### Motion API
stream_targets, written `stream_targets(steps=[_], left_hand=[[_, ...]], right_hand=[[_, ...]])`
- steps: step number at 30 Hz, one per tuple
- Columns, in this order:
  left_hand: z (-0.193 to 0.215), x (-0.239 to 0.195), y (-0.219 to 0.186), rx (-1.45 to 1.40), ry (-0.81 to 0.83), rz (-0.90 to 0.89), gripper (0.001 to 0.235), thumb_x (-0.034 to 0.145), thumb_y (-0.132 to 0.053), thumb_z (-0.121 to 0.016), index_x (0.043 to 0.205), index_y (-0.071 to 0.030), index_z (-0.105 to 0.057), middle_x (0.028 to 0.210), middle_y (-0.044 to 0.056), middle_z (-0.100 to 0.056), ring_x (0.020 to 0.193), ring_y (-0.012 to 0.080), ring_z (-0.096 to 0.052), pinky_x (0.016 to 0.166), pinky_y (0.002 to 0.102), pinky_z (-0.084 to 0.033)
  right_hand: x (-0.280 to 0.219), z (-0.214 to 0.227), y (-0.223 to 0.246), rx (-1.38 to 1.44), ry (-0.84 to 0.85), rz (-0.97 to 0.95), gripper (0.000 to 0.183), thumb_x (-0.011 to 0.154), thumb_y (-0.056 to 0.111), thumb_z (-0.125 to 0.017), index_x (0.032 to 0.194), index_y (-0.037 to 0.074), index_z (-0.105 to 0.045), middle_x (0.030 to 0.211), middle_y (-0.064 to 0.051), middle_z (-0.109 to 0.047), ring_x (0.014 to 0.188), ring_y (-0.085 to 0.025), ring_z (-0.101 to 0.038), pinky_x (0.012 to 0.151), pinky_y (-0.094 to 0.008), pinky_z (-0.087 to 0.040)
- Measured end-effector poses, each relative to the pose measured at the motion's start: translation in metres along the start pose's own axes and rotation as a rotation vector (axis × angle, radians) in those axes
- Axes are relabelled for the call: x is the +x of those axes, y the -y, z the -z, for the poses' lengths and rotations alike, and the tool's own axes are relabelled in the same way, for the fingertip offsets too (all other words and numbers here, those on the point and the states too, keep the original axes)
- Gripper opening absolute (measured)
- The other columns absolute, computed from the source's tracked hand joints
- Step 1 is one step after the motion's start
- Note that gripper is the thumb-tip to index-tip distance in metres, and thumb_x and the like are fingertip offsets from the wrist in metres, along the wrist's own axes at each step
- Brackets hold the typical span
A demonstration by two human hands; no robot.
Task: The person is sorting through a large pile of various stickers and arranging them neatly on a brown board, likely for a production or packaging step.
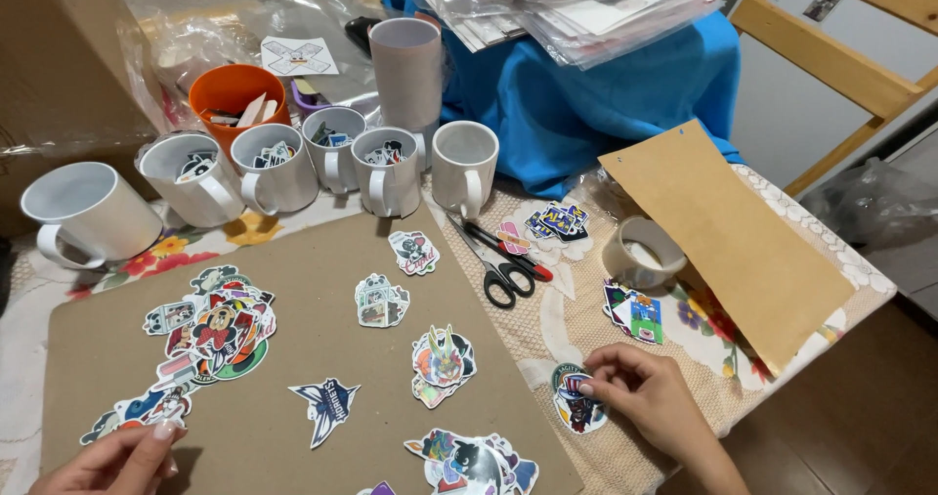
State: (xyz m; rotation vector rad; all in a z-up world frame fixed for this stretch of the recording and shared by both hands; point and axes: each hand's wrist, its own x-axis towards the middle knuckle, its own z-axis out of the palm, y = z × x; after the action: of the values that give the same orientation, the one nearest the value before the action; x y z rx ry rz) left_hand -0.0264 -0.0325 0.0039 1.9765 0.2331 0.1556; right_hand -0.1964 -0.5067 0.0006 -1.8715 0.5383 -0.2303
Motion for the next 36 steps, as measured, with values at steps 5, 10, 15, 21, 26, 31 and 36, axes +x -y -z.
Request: stream_targets(steps=[5,10,15,21,26,31,36], left_hand=[[0.0,0.004,0.002,0.03,0.016,0.02,0.014,0.1,-0.014,-0.076,0.099,0.0,-0.081,0.069,0.014,-0.064,0.057,0.021,-0.049,0.055,0.029,-0.039],[0.0,0.002,-0.003,0.032,0.017,0.073,0.015,0.099,-0.014,-0.077,0.1,0.0,-0.081,0.071,0.015,-0.065,0.059,0.022,-0.051,0.057,0.03,-0.04],[-0.002,-0.003,-0.006,0.006,-0.012,-0.008,0.012,0.098,-0.011,-0.077,0.1,0.0,-0.08,0.068,0.015,-0.064,0.054,0.02,-0.046,0.053,0.028,-0.038],[-0.003,-0.002,0.001,-0.045,-0.032,-0.03,0.011,0.098,-0.01,-0.077,0.098,0.002,-0.079,0.076,0.01,-0.066,0.063,0.0179,-0.055,0.06,0.027,-0.046],[-0.003,0.003,0.01,-0.08,-0.04,-0.073,0.013,0.099,-0.009,-0.076,0.097,0.004,-0.078,0.082,0.01,-0.069,0.062,0.0178,-0.055,0.064,0.025,-0.047],[-0.002,0.002,0.006,-0.1,-0.023,-0.074,0.013,0.098,-0.006,-0.075,0.096,0.006,-0.077,0.083,0.014,-0.073,0.06,0.0198,-0.056,0.053,0.027,-0.043],[0.0,0.003,0.006,-0.06,-0.031,-0.056,0.013,0.096,-0.01,-0.078,0.093,0.002,-0.079,0.071,0.012,-0.067,0.059,0.0192,-0.057,0.054,0.026,-0.042]], right_hand=[[-0.002,-0.002,-0.001,-0.066,-0.021,0.015,0.021,0.073,0.004,-0.091,0.092,0.002,-0.083,0.062,-0.004,-0.066,0.049,-0.009,-0.039,0.049,-0.023,-0.037],[0.0,-0.001,0.002,-0.201,-0.05,0.147,0.021,0.069,0.011,-0.094,0.088,0.008,-0.084,0.068,0.0,-0.07,0.051,-0.007,-0.047,0.05,-0.022,-0.042],[0.014,0.008,0.024,-0.882,-0.441,-0.028,0.087,0.066,0.071,-0.071,0.137,0.023,-0.057,0.145,-0.001,-0.056,0.137,-0.023,-0.048,0.103,-0.049,-0.045],[0.033,0.005,0.052,-0.961,-0.365,-0.175,0.082,0.075,0.075,-0.062,0.133,0.018,-0.061,0.135,-0.003,-0.061,0.121,-0.026,-0.059,0.09,-0.048,-0.056],[0.042,0.022,0.023,-1.19,-0.281,0.042,0.058,0.091,0.06,-0.051,0.125,0.015,-0.062,0.121,-0.005,-0.069,0.105,-0.027,-0.069,0.082,-0.045,-0.06],[0.041,0.031,0.005,-1.434,-0.216,0.197,0.037,0.102,0.038,-0.041,0.116,0.011,-0.062,0.097,-0.008,-0.077,0.069,-0.023,-0.077,0.06,-0.039,-0.066],[0.049,0.053,-0.029,-1.711,-0.309,0.458,0.044,0.093,0.017,-0.05,0.136,0.009,-0.055,0.095,-0.004,-0.074,0.063,-0.017,-0.075,0.051,-0.032,-0.06]])
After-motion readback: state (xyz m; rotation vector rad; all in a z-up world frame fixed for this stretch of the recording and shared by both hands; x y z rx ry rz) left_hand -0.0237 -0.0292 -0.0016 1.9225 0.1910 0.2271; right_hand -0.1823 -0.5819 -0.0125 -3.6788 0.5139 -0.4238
